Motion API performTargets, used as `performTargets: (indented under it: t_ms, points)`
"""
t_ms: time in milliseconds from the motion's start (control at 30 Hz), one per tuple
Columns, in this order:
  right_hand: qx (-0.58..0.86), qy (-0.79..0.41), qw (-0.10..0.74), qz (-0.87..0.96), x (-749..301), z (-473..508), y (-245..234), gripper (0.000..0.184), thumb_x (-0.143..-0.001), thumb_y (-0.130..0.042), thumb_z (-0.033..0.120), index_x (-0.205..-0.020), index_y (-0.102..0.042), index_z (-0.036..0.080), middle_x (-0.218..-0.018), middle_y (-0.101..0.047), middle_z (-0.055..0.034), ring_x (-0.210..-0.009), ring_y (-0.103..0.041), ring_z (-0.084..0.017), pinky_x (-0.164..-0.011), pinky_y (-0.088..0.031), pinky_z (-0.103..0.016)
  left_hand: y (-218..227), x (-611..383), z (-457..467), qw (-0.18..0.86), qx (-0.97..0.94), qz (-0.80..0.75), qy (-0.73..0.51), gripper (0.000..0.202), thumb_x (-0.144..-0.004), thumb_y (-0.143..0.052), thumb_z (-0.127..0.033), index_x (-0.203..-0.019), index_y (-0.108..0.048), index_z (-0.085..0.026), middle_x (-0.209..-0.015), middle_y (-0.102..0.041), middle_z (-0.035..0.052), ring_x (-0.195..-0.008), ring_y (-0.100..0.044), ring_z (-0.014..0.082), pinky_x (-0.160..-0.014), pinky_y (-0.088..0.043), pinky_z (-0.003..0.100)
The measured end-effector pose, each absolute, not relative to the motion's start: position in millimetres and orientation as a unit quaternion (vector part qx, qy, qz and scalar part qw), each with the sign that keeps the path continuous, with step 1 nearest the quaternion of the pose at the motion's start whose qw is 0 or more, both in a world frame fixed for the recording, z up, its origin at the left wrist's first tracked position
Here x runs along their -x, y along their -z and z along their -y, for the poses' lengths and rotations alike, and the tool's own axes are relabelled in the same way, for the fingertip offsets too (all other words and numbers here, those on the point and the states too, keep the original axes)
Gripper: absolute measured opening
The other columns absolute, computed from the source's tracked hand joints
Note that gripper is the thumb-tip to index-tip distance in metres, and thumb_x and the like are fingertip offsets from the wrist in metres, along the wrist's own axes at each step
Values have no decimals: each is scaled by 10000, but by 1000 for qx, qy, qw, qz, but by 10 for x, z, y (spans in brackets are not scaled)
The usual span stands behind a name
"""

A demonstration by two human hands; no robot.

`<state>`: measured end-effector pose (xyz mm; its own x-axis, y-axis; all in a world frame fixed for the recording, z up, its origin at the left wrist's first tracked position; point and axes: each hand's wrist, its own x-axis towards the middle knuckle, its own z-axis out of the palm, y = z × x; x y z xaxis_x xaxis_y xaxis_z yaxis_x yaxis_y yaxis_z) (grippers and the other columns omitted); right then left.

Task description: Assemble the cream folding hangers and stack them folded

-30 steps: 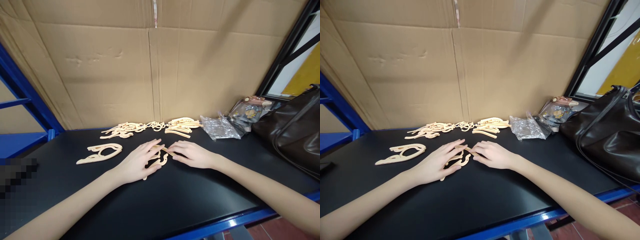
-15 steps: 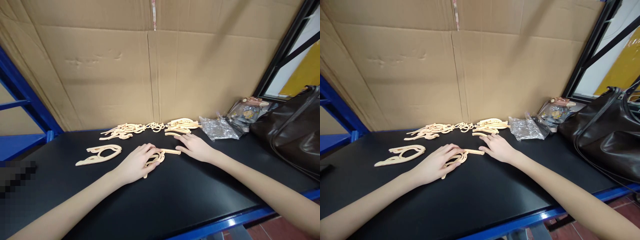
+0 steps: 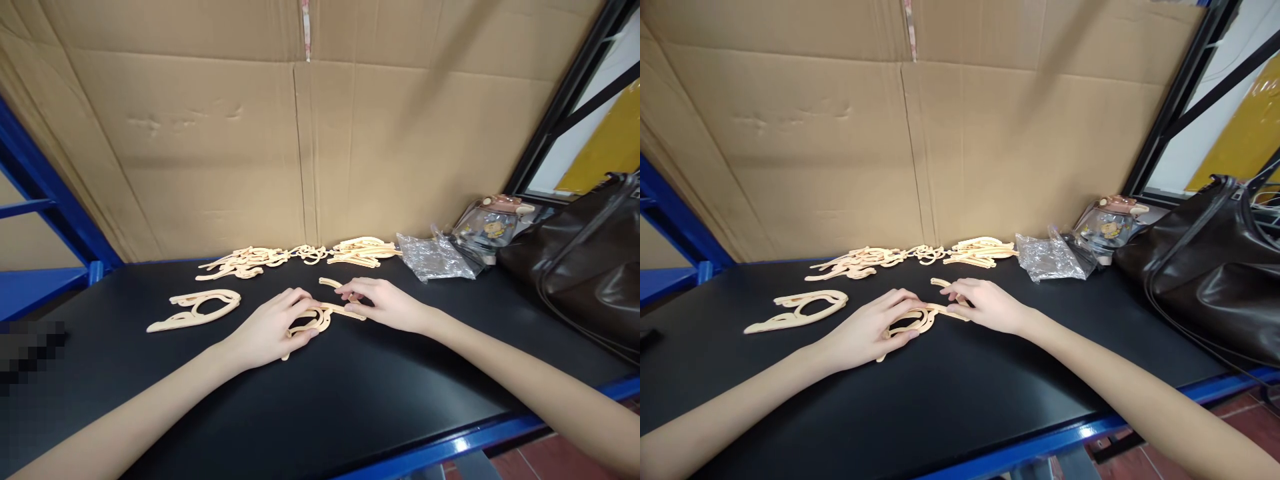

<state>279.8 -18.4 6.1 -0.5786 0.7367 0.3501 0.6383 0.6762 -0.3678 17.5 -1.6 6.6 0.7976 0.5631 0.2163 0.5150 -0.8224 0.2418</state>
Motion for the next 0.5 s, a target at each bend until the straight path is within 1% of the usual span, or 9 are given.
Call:
performTargets:
  t_ms: [67,200,300,367,500]
  points:
    - [404,-99,249,875,-2800,168,-40,257,-915,-555,263,-1162,-602,210,-1000,-639,-43,-885,-621,-167,-799,-504,-305,-78,-181,27,82,-946,-281,-142,334,-919,-503,-329,-1247,-538,-276,-1148,-557,36,-1039,-551,197,-893,-469,305]
    - [442,-54,247,860,-2815,124,17,256,-894,-569,244,-1148,-603,233,-1127,-611,-54,-1040,-589,-200,-896,-485,-359,-85,-191,32,75,-947,-276,-146,332,-897,-524,-300,-1226,-541,-260,-1137,-567,37,-1033,-554,199,-889,-467,307]
    - [443,-57,244,861,-2826,98,43,243,-908,-550,265,-1142,-605,234,-1108,-625,-53,-1005,-607,-198,-876,-497,-362,-78,-189,26,79,-947,-272,-153,342,-891,-533,-308,-1228,-523,-251,-1125,-572,39,-1022,-554,201,-882,-467,313]
    - [430,-66,240,868,-2822,94,45,234,-926,-525,262,-1142,-609,234,-1085,-636,-46,-977,-617,-184,-868,-499,-340,-71,-186,23,80,-944,-279,-155,333,-889,-541,-324,-1210,-517,-240,-1119,-572,42,-1016,-557,203,-878,-464,316]
    - [396,-84,235,884,-2793,106,41,217,-955,-484,243,-1121,-622,227,-1069,-643,-37,-987,-605,-166,-863,-489,-296,-61,-185,23,82,-940,-294,-151,318,-889,-542,-352,-1186,-509,-244,-1101,-569,40,-993,-561,203,-842,-467,312]
